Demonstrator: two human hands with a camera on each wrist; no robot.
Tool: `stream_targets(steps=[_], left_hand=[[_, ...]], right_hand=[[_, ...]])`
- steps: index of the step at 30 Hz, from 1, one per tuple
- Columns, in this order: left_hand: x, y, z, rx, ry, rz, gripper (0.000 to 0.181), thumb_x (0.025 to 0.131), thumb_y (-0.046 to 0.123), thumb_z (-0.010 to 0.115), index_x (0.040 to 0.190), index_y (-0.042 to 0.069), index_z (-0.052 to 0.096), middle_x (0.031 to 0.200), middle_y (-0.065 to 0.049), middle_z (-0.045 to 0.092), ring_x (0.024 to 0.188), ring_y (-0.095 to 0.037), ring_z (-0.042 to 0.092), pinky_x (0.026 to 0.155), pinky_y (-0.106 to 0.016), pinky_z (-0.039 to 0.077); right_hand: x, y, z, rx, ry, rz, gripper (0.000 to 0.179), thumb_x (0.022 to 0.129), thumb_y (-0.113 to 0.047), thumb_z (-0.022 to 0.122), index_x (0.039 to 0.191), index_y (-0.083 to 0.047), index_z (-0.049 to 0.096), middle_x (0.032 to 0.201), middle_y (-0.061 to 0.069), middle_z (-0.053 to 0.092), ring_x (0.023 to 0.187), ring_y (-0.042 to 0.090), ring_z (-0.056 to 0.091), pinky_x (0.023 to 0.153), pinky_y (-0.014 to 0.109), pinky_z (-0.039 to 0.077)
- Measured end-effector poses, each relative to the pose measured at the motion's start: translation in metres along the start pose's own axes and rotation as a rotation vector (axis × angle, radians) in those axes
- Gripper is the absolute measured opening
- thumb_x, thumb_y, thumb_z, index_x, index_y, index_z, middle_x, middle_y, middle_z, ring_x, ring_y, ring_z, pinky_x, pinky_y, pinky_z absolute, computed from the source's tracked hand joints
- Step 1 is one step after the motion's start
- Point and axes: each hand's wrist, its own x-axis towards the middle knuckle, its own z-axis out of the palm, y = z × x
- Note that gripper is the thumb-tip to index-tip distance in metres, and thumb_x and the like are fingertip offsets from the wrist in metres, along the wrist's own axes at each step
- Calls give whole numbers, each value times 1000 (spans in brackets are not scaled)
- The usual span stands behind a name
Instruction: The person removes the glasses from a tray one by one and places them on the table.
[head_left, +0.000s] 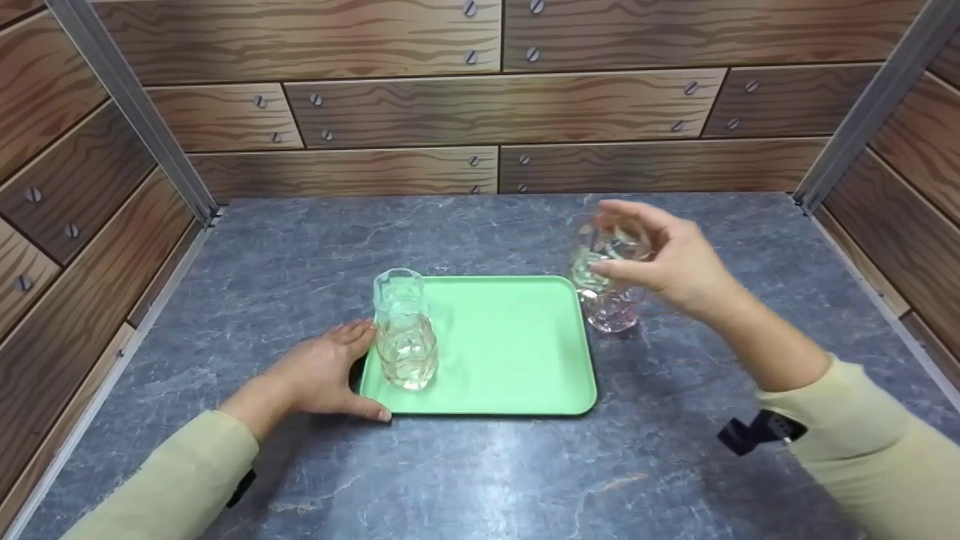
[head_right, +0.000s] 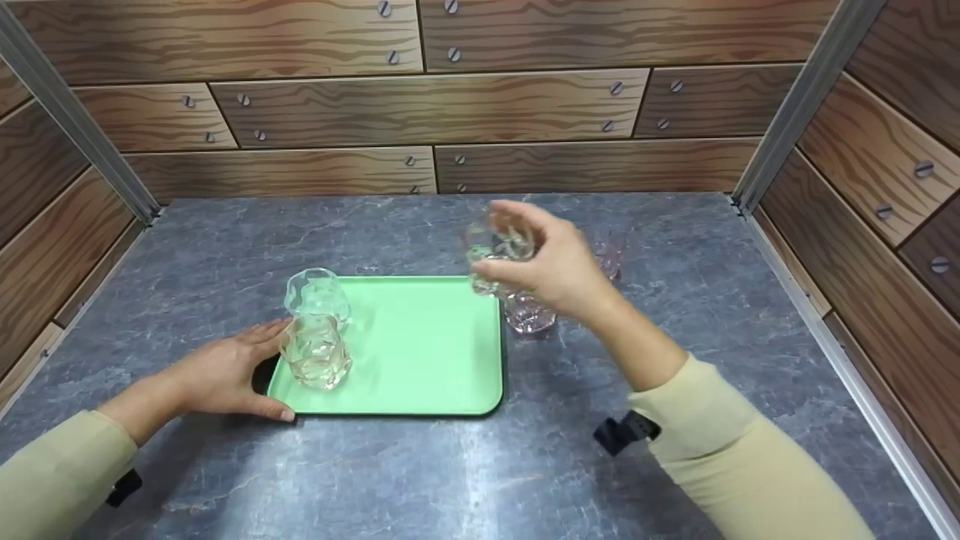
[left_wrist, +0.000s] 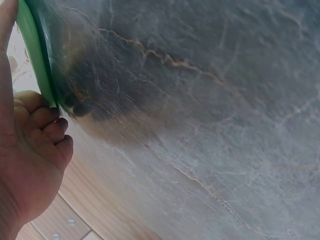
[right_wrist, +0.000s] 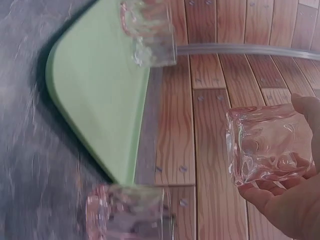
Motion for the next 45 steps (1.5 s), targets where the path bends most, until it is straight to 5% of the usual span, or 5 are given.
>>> stream_targets(steps=[5, 13, 23, 35, 45], left_hand=[[-1, -1, 1, 3, 4, 4, 141, 70, 91, 71, 164, -4, 30, 170, -26, 29, 156, -45, 29, 124, -60, 31], [0, -1, 0, -6, 4, 1, 140, 70, 91, 72, 164, -4, 30, 170, -25, 29, 155, -46, 29, 124, -60, 31], [0, -1, 0, -10, -3, -8, 140, 70, 90, 73, 165, -3, 29, 171, -24, 27, 156, -45, 28, 124, -60, 30], [0, 0, -1, -3, 5, -8, 141, 69, 90, 73, 165, -3, 28, 170, -24, 27, 156, -46, 28, 124, -60, 29], [-1, -1, 1, -8, 15, 2, 139, 72, 88, 74, 164, -5, 29, 169, -26, 29, 155, -46, 30, 123, -60, 32]], right_hand=[[-6, 8, -20, -35, 25, -8, 76, 89, -8, 87, 156, -9, 51, 147, 15, 61, 92, 19, 75, 76, 31, 65], [-20, 28, -55, -83, 69, 57, 77, 91, -11, 86, 158, -14, 50, 153, 13, 58, 152, 41, 38, 103, 28, 54], [-34, 62, -84, -146, 149, 163, 77, 93, -16, 85, 160, -16, 47, 148, -1, 63, 146, 24, 48, 113, 17, 42], [-46, 114, -90, -129, 155, 196, 80, 95, -18, 83, 163, -6, 41, 150, 3, 60, 149, 36, 43, 110, 15, 43], [-52, 141, -86, -111, 170, 188, 78, 96, -16, 82, 162, -3, 42, 142, -9, 64, 137, 11, 53, 103, 11, 46]])
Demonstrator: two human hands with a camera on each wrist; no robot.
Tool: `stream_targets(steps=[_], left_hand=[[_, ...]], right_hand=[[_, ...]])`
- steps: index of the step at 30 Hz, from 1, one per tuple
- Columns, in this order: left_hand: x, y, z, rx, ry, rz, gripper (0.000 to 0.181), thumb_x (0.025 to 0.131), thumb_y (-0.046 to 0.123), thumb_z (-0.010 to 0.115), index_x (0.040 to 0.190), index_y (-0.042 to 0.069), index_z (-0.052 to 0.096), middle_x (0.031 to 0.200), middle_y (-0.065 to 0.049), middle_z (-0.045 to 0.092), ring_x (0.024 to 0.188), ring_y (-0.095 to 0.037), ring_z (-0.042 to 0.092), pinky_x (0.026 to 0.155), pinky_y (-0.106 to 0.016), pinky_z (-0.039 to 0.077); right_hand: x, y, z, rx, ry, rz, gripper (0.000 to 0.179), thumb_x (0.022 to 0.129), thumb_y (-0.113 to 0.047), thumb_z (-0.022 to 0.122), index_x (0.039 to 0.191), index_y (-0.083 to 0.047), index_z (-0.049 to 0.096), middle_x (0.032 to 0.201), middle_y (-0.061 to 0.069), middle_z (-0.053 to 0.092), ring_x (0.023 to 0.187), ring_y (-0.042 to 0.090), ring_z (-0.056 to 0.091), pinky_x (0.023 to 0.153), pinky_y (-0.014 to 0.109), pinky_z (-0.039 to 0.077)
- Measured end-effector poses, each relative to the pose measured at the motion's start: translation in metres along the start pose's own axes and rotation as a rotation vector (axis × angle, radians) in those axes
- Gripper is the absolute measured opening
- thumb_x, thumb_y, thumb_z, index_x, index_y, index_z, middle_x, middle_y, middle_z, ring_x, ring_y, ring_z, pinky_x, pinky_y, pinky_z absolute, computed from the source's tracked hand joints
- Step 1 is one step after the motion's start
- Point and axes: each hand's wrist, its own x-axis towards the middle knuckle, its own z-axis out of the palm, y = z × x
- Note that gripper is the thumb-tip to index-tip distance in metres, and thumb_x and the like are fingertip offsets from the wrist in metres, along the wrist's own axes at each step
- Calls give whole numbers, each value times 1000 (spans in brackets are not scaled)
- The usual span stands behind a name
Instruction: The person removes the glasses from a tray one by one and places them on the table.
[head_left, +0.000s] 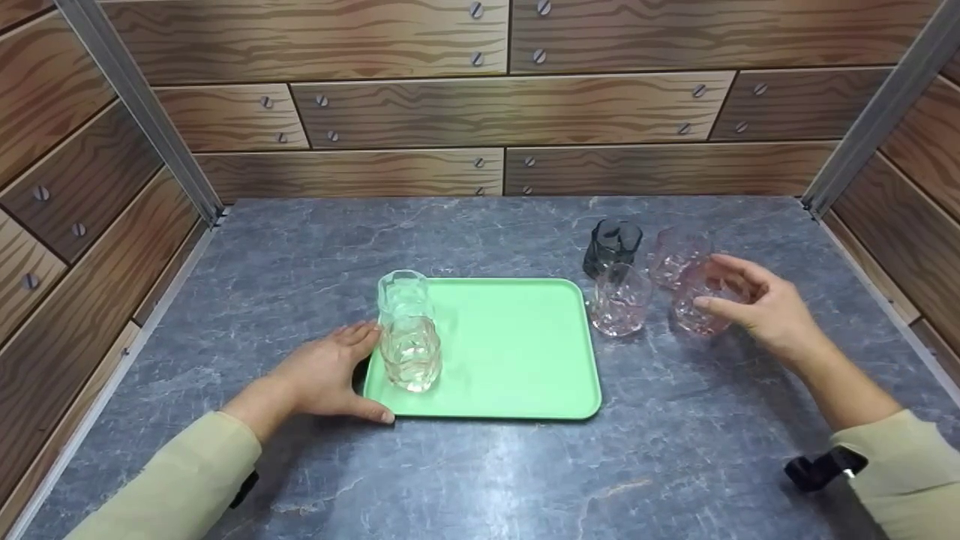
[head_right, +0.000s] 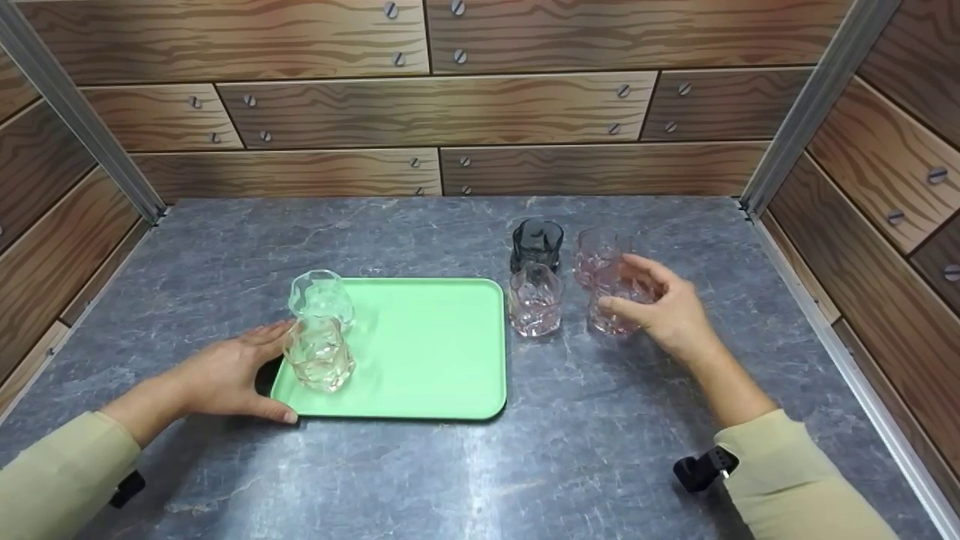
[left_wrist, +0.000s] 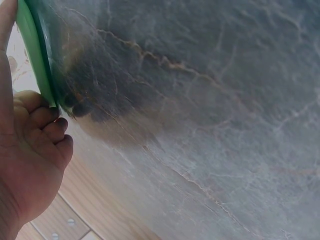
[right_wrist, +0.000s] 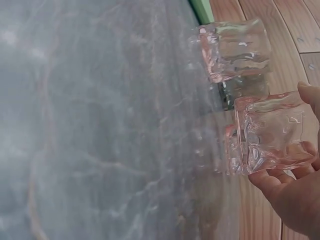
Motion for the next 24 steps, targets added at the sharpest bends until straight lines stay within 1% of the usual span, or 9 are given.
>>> stream_targets(steps=[3, 5, 8, 11, 13, 16, 19, 24], left_hand=[[0, 0, 0, -1, -3, -4, 139, 71, 89, 74, 164, -4, 29, 169, -26, 29, 155, -46, 30, 124, -60, 31], [1, 1, 0, -1, -2, -6, 139, 71, 89, 74, 165, -4, 29, 170, -25, 29, 155, -46, 30, 124, -59, 31], [1, 1, 1, 2, -1, -7, 140, 70, 90, 73, 165, -3, 29, 170, -25, 29, 155, -45, 30, 124, -59, 31], [1, 0, 0, 4, 0, -5, 140, 70, 90, 72, 165, -3, 29, 170, -24, 28, 155, -45, 30, 124, -59, 31], [2, 0, 1, 5, 0, -4, 140, 70, 91, 72, 165, -3, 29, 170, -24, 28, 155, -45, 30, 124, -58, 31], [1, 0, 1, 5, 1, -3, 141, 70, 91, 72, 165, -3, 29, 170, -25, 28, 155, -45, 30, 125, -58, 30], [1, 0, 1, 4, 1, -5, 140, 70, 91, 72, 165, -3, 29, 170, -25, 28, 156, -44, 29, 125, -58, 29], [0, -1, 0, -7, 7, -3, 141, 70, 90, 73, 165, -4, 29, 169, -26, 29, 155, -46, 30, 124, -60, 31]], right_hand=[[0, 4, 1, 16, 8, -23, 77, 95, -14, 83, 160, 0, 43, 138, -12, 65, 128, -1, 57, 101, 10, 47], [1, 6, 2, 14, 11, -25, 78, 95, -14, 83, 160, 0, 43, 136, -13, 66, 124, -4, 57, 99, 10, 47], [1, 8, 4, 23, 13, -25, 78, 95, -13, 83, 159, 2, 42, 132, -17, 66, 118, -4, 60, 92, 12, 53], [2, 9, 6, 32, 16, -27, 78, 94, -13, 84, 159, 3, 43, 128, -19, 67, 115, -5, 62, 86, 13, 56], [2, 10, 8, 43, 16, -31, 78, 94, -12, 84, 158, 3, 43, 127, -19, 67, 115, -5, 62, 86, 14, 56], [2, 11, 9, 44, 13, -33, 77, 94, -12, 84, 158, 2, 44, 129, -18, 67, 117, -8, 59, 89, 12, 54], [2, 12, 10, 46, 5, -25, 77, 94, -13, 84, 159, 2, 44, 131, -16, 67, 118, -7, 59, 89, 13, 55], [2, 13, 10, 24, -6, -6, 78, 95, -16, 83, 160, 1, 43, 139, -9, 65, 125, -1, 57, 90, 13, 54]])
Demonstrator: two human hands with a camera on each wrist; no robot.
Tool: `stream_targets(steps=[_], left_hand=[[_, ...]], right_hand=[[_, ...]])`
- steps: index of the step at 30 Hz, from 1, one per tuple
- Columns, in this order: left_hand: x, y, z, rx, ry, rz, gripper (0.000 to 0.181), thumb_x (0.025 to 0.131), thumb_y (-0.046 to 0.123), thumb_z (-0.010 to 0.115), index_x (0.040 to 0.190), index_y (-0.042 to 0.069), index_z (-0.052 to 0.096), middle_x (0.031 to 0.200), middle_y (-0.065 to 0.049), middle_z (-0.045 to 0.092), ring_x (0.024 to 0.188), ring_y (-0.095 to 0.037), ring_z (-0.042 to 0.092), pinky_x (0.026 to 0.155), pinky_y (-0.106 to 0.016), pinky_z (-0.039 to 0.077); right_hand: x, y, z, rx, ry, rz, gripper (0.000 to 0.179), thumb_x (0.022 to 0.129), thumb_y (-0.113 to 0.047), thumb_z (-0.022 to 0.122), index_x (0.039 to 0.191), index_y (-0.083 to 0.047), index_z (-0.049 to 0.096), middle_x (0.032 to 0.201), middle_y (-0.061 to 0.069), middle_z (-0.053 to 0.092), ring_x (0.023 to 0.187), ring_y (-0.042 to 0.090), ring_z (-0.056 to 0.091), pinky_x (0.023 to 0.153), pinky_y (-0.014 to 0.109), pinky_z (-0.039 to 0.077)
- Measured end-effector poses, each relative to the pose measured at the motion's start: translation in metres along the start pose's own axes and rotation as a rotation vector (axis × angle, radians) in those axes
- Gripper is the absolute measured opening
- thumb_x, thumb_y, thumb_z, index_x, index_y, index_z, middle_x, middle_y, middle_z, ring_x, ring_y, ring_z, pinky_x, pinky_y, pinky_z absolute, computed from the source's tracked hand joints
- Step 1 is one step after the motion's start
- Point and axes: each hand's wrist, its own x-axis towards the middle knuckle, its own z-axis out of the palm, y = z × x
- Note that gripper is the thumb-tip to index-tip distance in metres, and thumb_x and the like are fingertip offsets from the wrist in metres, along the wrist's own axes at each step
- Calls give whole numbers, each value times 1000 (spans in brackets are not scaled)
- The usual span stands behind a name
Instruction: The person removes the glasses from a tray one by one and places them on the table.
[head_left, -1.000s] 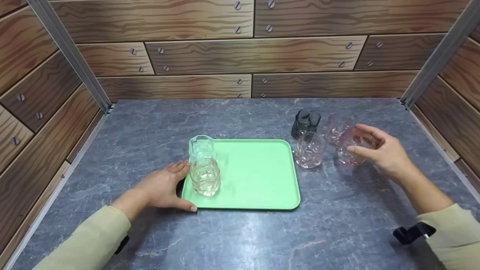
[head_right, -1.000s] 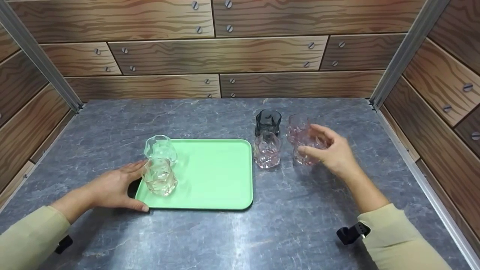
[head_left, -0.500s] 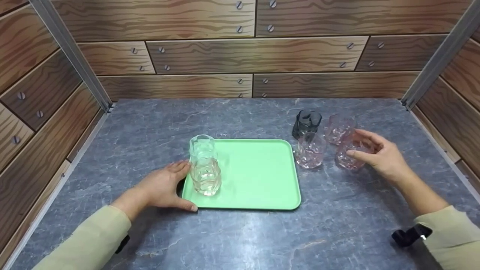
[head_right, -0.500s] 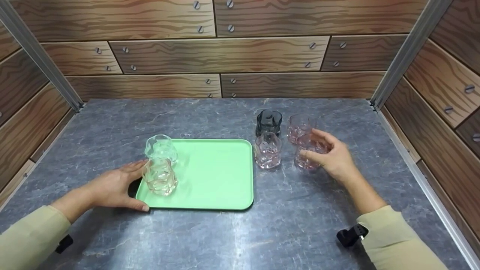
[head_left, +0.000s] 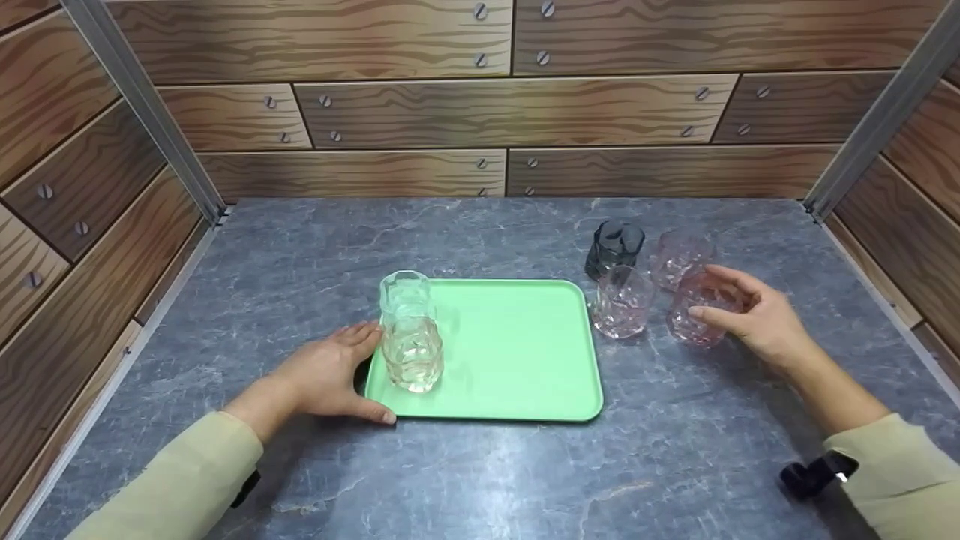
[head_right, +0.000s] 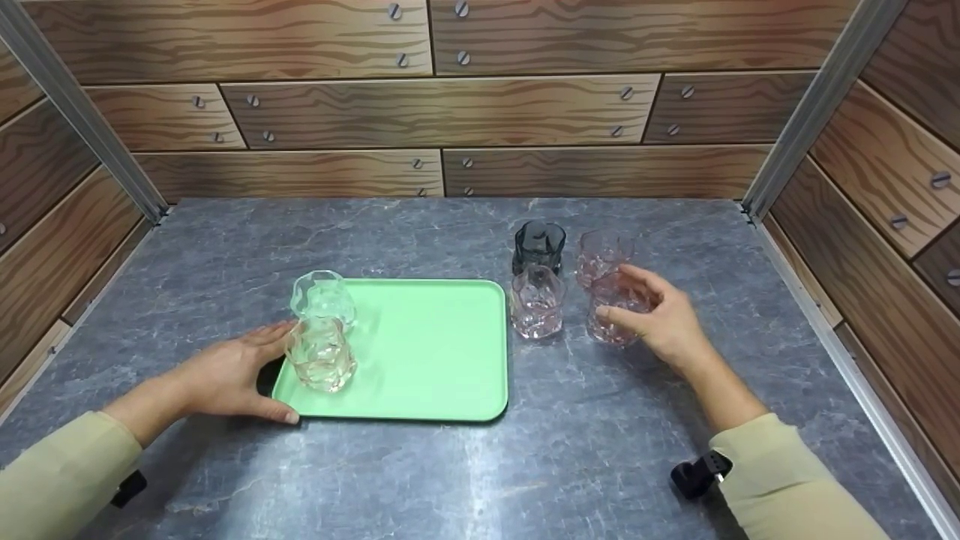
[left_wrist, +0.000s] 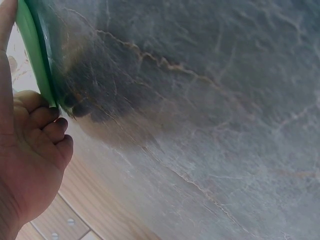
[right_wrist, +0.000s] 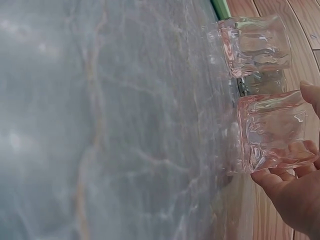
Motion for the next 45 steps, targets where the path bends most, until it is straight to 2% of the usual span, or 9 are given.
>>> stream_targets(steps=[6, 11, 14, 18, 21, 23, 31, 37, 45], left_hand=[[1, 0, 0, -4, 2, 1, 141, 70, 90, 73, 165, -3, 28, 170, -26, 28, 155, -47, 30, 124, -60, 30], [1, 1, 1, -7, 1, 1, 140, 70, 89, 74, 165, -3, 29, 170, -25, 28, 155, -46, 30, 124, -59, 31], [1, 1, 1, -6, 3, 1, 140, 70, 89, 74, 165, -3, 29, 170, -25, 29, 155, -46, 30, 124, -59, 30], [1, 0, 2, -5, 2, 3, 140, 70, 89, 74, 165, -3, 29, 170, -25, 29, 155, -45, 30, 125, -58, 30], [2, 1, 2, -8, -3, 5, 140, 70, 89, 74, 165, -4, 29, 169, -26, 29, 155, -46, 30, 125, -58, 30], [2, 1, 2, -9, -4, 6, 140, 70, 89, 74, 165, -4, 29, 169, -26, 29, 155, -46, 30, 125, -58, 30], [0, 0, 1, 4, 1, 4, 141, 69, 91, 72, 165, -4, 30, 169, -25, 29, 155, -46, 30, 124, -59, 31], [0, 0, 0, 3, 1, 6, 140, 70, 90, 73, 164, -3, 30, 169, -25, 30, 155, -46, 30, 124, -60, 31], [2, 0, 0, 14, -3, 16, 140, 70, 90, 73, 164, -5, 31, 169, -26, 30, 155, -46, 30, 125, -57, 29]], right_hand=[[-1, 0, 0, -17, -8, 8, 80, 96, -18, 83, 161, 1, 40, 150, 6, 61, 127, 2, 55, 94, 13, 53], [-2, 0, 0, -8, -26, -19, 81, 95, -15, 83, 160, 3, 39, 146, 3, 62, 125, -4, 55, 100, 13, 49], [-2, 0, 1, -15, -33, -38, 79, 95, -12, 83, 159, 5, 40, 147, 11, 61, 124, -3, 56, 100, 12, 49], [-2, -2, -4, -90, -65, -36, 82, 95, -14, 84, 161, 2, 38, 156, 27, 50, 134, 20, 56, 95, 9, 48], [-3, -6, -10, -136, -83, -24, 85, 94, -16, 84, 163, 0, 36, 160, 29, 44, 140, 42, 49, 95, 6, 45], [-5, -11, -16, -144, -74, -27, 85, 95, -15, 84, 163, 1, 36, 160, 30, 43, 141, 47, 47, 95, 5, 45], [-10, -54, -26, -160, 71, -112, 79, 92, -12, 86, 158, 1, 45, 151, 31, 52, 125, 4, 56, 101, 8, 45], [-11, -98, 2, -99, 103, -208, 80, 84, -4, 90, 155, -3, 52, 149, 23, 58, 131, 11, 58, 109, 15, 45], [-5, -145, 77, 6, -70, -287, 85, 80, -15, 95, 154, -9, 54, 154, 11, 57, 141, 24, 53, 119, 26, 40]])
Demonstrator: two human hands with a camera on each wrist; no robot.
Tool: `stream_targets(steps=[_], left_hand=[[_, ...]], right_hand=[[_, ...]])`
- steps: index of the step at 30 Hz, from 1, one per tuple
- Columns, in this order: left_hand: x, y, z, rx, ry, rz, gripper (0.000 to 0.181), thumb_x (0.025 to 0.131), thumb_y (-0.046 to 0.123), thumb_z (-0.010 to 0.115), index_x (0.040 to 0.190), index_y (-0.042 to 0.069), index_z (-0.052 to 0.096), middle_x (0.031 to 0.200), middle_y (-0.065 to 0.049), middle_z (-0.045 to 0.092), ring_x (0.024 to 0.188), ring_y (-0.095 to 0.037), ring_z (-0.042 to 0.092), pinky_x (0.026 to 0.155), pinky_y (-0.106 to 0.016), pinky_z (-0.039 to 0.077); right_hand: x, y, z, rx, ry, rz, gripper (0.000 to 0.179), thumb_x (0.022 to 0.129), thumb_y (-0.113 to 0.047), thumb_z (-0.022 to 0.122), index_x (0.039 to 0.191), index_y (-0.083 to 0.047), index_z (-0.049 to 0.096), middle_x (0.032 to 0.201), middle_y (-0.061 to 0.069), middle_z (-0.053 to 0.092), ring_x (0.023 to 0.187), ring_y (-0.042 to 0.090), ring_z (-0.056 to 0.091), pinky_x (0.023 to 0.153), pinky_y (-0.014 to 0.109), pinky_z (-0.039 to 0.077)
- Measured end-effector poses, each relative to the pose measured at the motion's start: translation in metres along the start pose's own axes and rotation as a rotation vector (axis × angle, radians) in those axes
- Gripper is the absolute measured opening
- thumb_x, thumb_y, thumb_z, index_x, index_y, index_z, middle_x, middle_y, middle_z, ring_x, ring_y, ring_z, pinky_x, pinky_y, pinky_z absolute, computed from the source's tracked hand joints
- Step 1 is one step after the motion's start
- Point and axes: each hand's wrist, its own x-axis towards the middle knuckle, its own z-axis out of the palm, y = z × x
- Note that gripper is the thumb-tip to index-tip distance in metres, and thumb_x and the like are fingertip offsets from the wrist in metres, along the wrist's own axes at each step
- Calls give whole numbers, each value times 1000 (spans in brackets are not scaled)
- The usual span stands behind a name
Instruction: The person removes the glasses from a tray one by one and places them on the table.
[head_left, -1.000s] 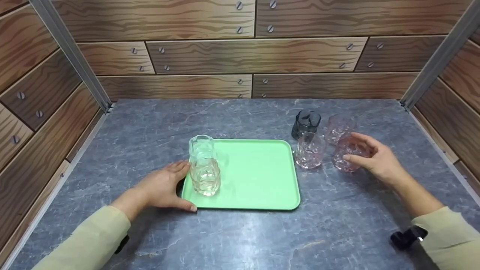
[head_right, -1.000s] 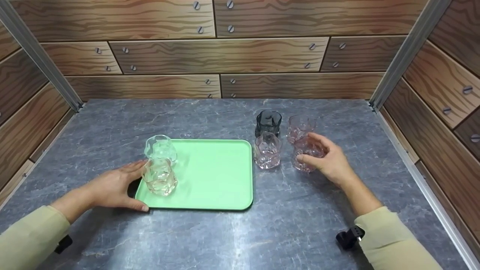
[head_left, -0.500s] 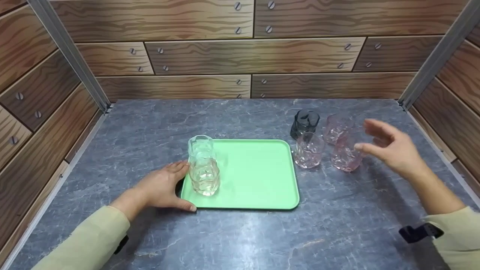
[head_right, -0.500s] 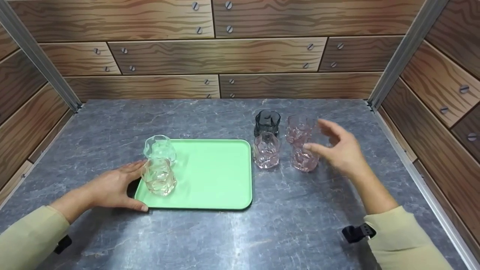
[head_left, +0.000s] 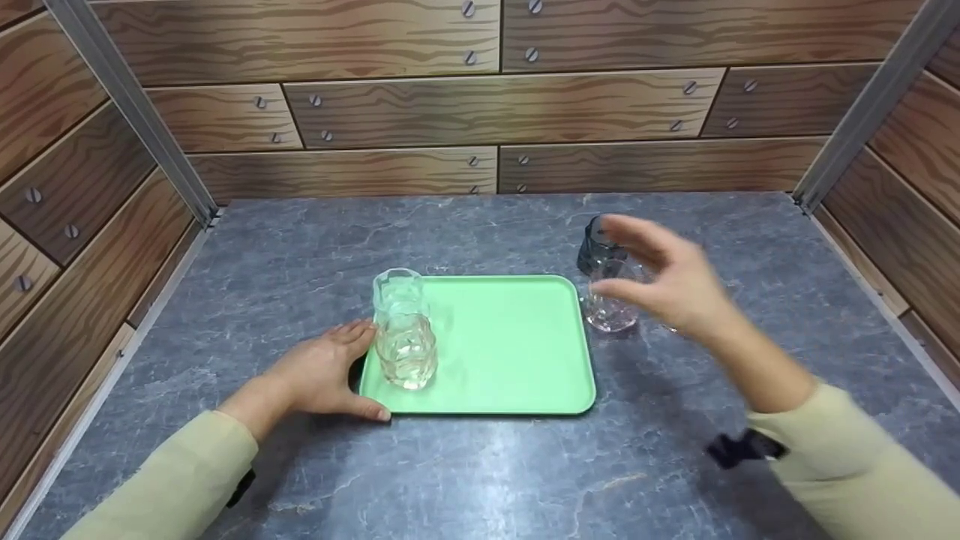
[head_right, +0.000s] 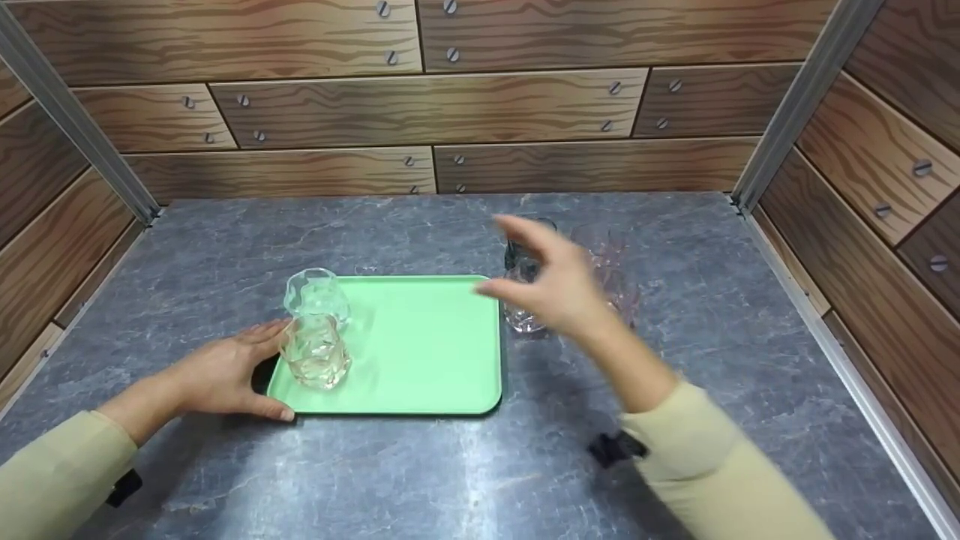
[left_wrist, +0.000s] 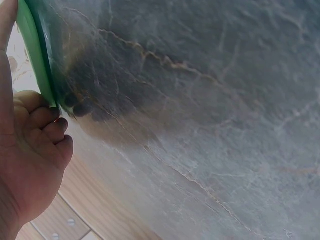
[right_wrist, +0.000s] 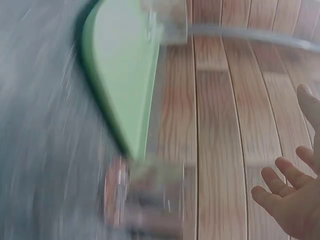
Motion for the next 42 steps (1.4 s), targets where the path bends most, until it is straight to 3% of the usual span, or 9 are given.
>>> stream_targets(steps=[5, 12, 20, 26, 34, 42], left_hand=[[0, 0, -1, 3, -10, -2, 140, 70, 91, 71, 164, -5, 30, 170, -26, 28, 156, -45, 29, 126, -57, 28], [-2, 1, -2, 9, -14, -7, 140, 71, 91, 71, 165, -3, 29, 170, -25, 27, 156, -44, 28, 126, -57, 28], [-1, 1, -1, -8, -27, -15, 139, 72, 90, 72, 165, -4, 28, 170, -26, 27, 157, -45, 27, 126, -57, 27], [-1, 1, -1, -4, -21, -10, 139, 72, 90, 72, 165, -4, 28, 170, -25, 27, 156, -45, 28, 126, -57, 27], [-1, 1, -1, 1, -7, -5, 139, 72, 90, 72, 165, -4, 28, 169, -26, 28, 156, -45, 28, 125, -59, 28], [-1, 1, -1, 1, -1, -2, 139, 72, 89, 73, 165, -4, 29, 169, -26, 28, 156, -46, 29, 124, -60, 30]], right_hand=[[15, -12, 52, 42, -103, -43, 87, 79, -22, 96, 155, -9, 54, 152, 8, 59, 140, 23, 53, 122, 39, 39], [23, -20, 119, 61, -216, -21, 89, 78, -35, 96, 155, -15, 55, 152, 3, 59, 138, 20, 55, 121, 39, 40], [22, -15, 173, 120, -313, 37, 86, 81, -30, 95, 155, -15, 54, 150, 10, 61, 136, 26, 58, 118, 44, 45], [23, -11, 196, 163, -341, 52, 85, 83, -26, 94, 156, -12, 53, 150, 14, 60, 137, 29, 57, 118, 50, 44], [23, -9, 213, 131, -358, 78, 87, 84, -32, 94, 158, -12, 52, 152, 4, 59, 137, 22, 57, 116, 44, 46], [21, -8, 223, 120, -362, 101, 86, 85, -35, 93, 158, -15, 52, 156, 0, 55, 138, 24, 56, 115, 39, 47]])
